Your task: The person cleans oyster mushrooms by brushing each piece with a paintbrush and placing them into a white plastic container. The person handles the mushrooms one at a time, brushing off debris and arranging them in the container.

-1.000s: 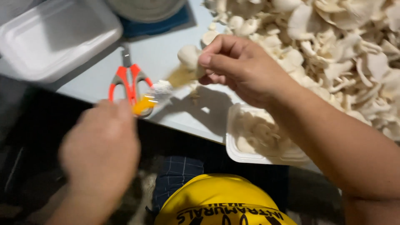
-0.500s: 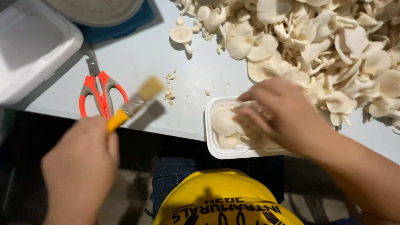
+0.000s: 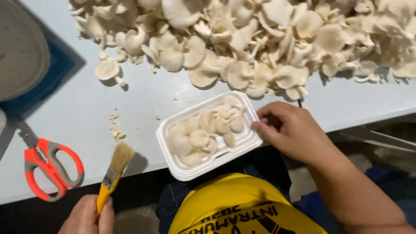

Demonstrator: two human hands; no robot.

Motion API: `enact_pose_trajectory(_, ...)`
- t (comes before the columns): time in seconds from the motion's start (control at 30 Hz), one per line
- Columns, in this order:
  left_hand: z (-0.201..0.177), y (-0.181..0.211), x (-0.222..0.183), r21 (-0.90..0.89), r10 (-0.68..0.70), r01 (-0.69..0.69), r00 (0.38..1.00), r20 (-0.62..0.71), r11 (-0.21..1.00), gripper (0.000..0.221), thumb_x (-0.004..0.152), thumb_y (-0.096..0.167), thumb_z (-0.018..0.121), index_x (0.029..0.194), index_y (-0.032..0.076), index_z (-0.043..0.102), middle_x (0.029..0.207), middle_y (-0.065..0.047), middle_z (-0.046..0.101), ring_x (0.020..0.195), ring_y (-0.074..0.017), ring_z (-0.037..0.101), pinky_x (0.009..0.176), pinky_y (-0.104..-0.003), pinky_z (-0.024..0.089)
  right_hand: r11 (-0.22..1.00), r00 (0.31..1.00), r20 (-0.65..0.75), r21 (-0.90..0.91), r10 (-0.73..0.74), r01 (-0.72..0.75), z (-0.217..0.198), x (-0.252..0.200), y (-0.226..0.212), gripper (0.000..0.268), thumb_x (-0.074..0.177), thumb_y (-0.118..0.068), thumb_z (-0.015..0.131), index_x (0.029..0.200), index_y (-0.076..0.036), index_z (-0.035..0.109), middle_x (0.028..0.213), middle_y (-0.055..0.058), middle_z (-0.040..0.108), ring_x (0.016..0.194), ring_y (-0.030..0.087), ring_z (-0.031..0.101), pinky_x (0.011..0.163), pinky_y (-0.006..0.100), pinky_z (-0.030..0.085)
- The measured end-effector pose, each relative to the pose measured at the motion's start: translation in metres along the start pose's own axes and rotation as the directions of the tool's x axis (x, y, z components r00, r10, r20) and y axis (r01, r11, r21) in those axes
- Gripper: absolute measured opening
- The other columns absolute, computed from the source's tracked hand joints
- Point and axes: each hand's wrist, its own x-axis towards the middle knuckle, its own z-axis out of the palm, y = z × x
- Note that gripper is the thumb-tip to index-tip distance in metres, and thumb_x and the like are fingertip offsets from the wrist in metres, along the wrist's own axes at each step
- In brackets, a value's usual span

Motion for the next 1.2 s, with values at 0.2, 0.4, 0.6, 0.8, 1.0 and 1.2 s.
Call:
enact_pose_trajectory(0.2,0.069,-0.126,-0.009,0.083,0.089,-0.096,0.992,0.086,0.992,0.019,0.084,0.032,0.064,0.085,0.015,0.071,0.073,-0.012,0.060,0.066,-0.0341,0.056,0.068,-0.047,0.042,0.777,0.984,0.167,0.609,0.067,-0.157,0.004,0.017,0.012,0.010,0.094,-0.015,0.068,0.097,-0.008,0.061,0.067,0.001,0.057,0.049,0.010,0.056,0.041,0.023,0.048)
enact_pose_trajectory(0.4,0.074,-0.039,0.009,0.351,-0.269,-0.154,0.391,0.880,0.924,0.050,0.083,0.076,0.062,0.117,0.042,0.074,0.107,0.013,0.076,0.096,-0.0011,0.078,0.089,-0.019,0.062,0.495,0.976,0.216,0.851,-0.025,-0.176,-0.014,0.027,0.016,0.012,0.097,-0.013,0.056,0.107,-0.007,0.051,0.101,0.017,0.069,0.088,0.028,0.073,0.071,0.035,0.064)
enact_pose_trajectory(0.6,0.014,0.194,0.004,-0.210,0.648,-0.620,0.664,0.372,0.756,0.010,0.092,0.020,0.054,0.082,0.019,0.058,0.079,-0.001,0.060,0.069,-0.0280,0.059,0.046,-0.043,0.048,0.535,0.993,-0.015,0.843,0.120,-0.052,-0.055,0.001,0.029,0.039,0.091,-0.018,0.056,0.127,-0.008,0.045,0.130,0.018,0.060,0.113,0.029,0.065,0.099,0.041,0.057)
enact_pose_trajectory(0.8,0.075,0.281,0.003,0.132,0.702,-0.761,0.640,0.313,0.635,0.011,0.085,0.018,0.058,0.084,0.019,0.069,0.072,-0.003,0.070,0.057,-0.0240,0.066,0.040,-0.037,0.046,0.444,0.988,-0.031,0.895,0.150,-0.039,-0.065,-0.042,0.075,0.043,0.092,-0.022,0.059,0.130,-0.010,0.043,0.126,0.020,0.064,0.107,0.032,0.067,0.083,0.041,0.059)
enact_pose_trajectory(1.0,0.043,0.292,0.034,0.058,0.336,-0.513,0.640,0.691,0.857,0.019,0.087,0.013,0.064,0.086,0.026,0.078,0.088,0.001,0.073,0.080,-0.0294,0.073,0.047,-0.042,0.055,0.333,0.952,-0.069,0.942,0.297,-0.036,-0.053,-0.073,0.099,0.046,0.091,-0.017,0.059,0.135,-0.010,0.049,0.131,0.022,0.063,0.109,0.033,0.066,0.083,0.045,0.056)
enact_pose_trajectory(1.2,-0.014,0.222,0.067,0.304,-0.185,-0.067,0.661,0.727,0.950,0.028,0.101,0.020,0.049,0.112,0.020,0.075,0.104,-0.004,0.078,0.097,-0.0306,0.076,0.071,-0.044,0.061,0.336,0.933,-0.080,0.941,0.351,-0.046,-0.038,-0.080,0.095,0.053,0.089,-0.017,0.057,0.139,-0.005,0.048,0.129,0.024,0.061,0.106,0.036,0.064,0.083,0.047,0.053)
